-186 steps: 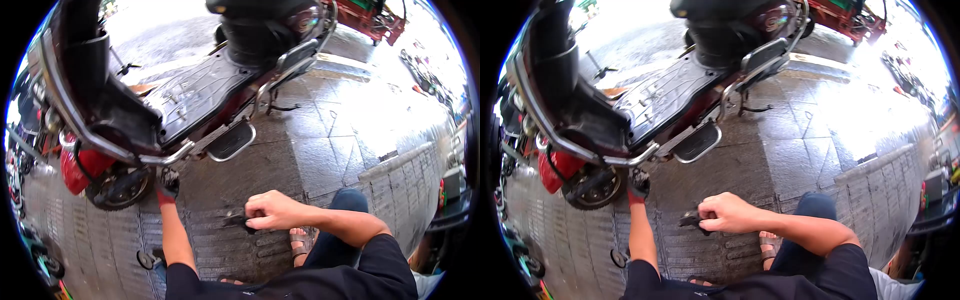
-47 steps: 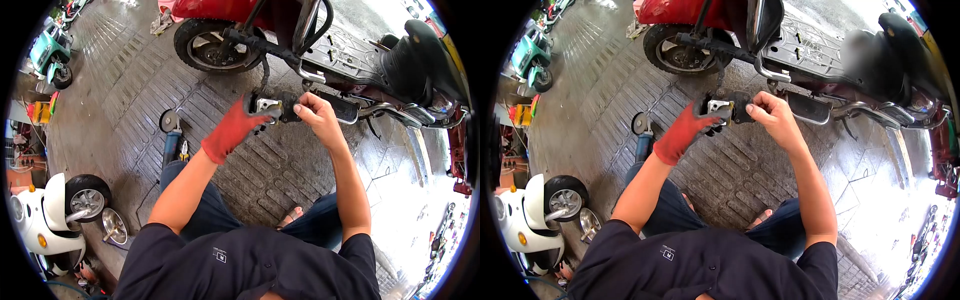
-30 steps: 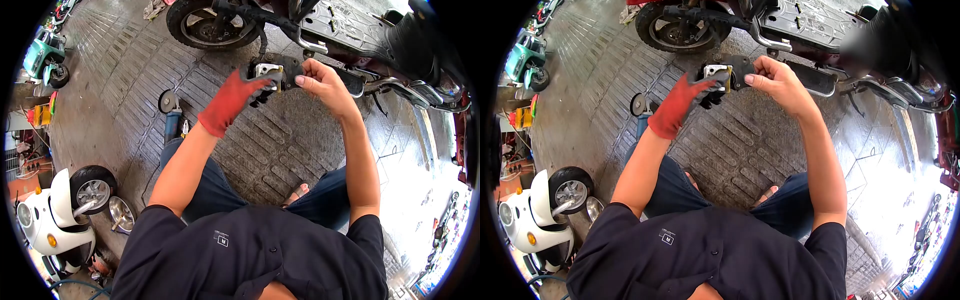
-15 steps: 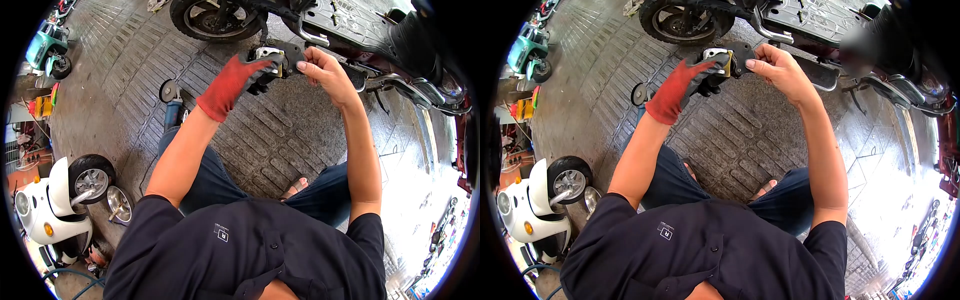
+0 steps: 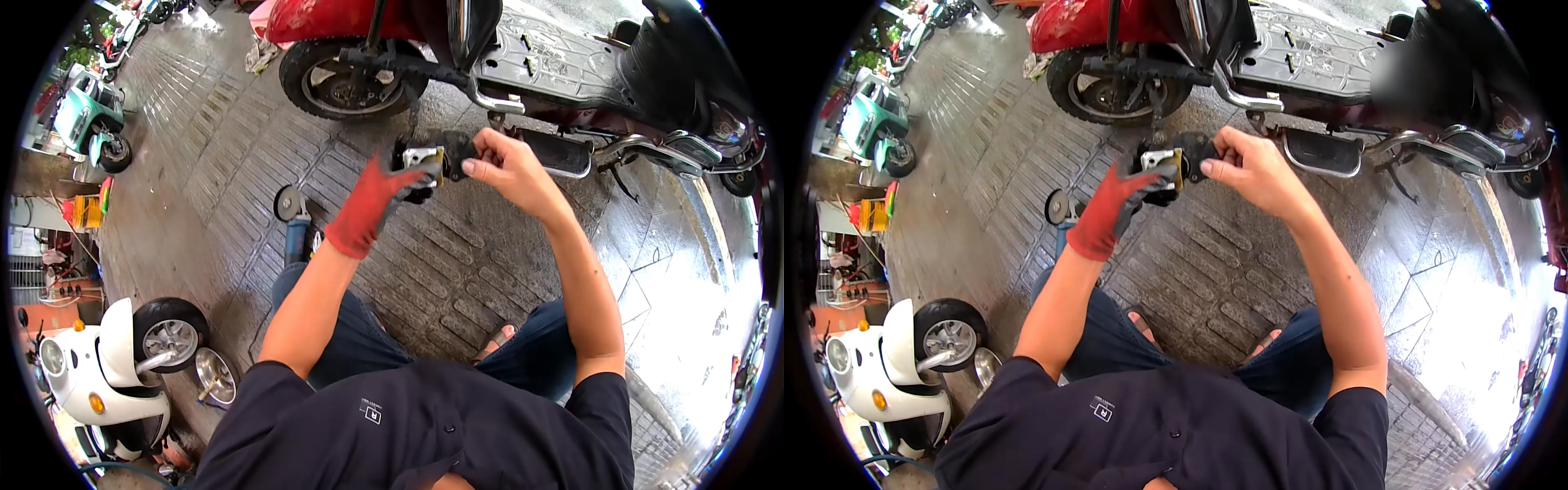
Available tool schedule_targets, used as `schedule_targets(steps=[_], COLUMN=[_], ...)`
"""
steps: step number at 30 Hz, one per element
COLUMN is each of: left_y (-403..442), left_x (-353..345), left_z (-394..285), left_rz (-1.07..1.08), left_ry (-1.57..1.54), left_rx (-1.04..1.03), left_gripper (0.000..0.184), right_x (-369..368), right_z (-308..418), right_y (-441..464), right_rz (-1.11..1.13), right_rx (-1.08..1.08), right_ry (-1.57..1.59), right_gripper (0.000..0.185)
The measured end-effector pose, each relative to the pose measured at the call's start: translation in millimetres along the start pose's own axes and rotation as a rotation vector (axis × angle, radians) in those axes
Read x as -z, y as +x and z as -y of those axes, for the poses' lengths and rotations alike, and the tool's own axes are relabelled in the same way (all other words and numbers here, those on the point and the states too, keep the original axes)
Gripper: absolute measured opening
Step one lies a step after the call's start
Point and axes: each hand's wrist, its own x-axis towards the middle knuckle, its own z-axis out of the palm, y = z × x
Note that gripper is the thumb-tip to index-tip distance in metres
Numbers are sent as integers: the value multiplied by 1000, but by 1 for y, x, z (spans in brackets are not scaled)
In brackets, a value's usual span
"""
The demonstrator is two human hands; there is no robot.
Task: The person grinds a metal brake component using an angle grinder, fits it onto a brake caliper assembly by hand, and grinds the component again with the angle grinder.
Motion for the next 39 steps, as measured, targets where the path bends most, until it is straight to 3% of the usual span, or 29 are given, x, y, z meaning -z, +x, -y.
schedule_targets(steps=[3,5,6,10,13,18,21,28,31,33,34,35,37,39], left_y=[0,4,1,10,13,16,18,15,19,24,24,23,23,25], left_x=[8,19,11,8,4,-4,-2,-25,-27,-29,-37,-35,-28,-25], left_z=[7,28,24,40,42,49,51,31,28,22,11,12,16,20], left_rz=[-27,-86,-65,-30,-73,-160,-150,-180,-108,69,55,71,236,293], left_ry=[-68,-9,-164,-254,-265,-82,-249,-252,-262,-597,-754,-733,-993,-1034], left_rx=[43,108,91,63,163,56,75,-21,45,95,153,165,205,261], left_gripper=[49,39,35,34,38,40,42,41,45,48,51,51,51,56], right_x=[-6,-8,-8,-11,-10,-8,-8,-7,-8,1,7,12,14,6], right_z=[1,-1,-1,-2,-3,-4,-1,-1,0,-5,0,3,-6,-8], right_y=[-2,-1,0,-1,-2,-4,-5,-9,-11,-13,-18,-21,-26,-30], right_rz=[-28,-51,-51,-57,-34,-28,-52,-94,-207,-202,-260,-316,-381,-359], right_rx=[21,43,46,51,17,31,39,24,29,-10,-35,-56,-71,-38], right_ry=[-41,-87,-83,-96,-64,-80,-90,-88,32,262,325,391,334,231], right_gripper=[31,30,30,29,29,29,29,28,29,28,29,30,29,30])
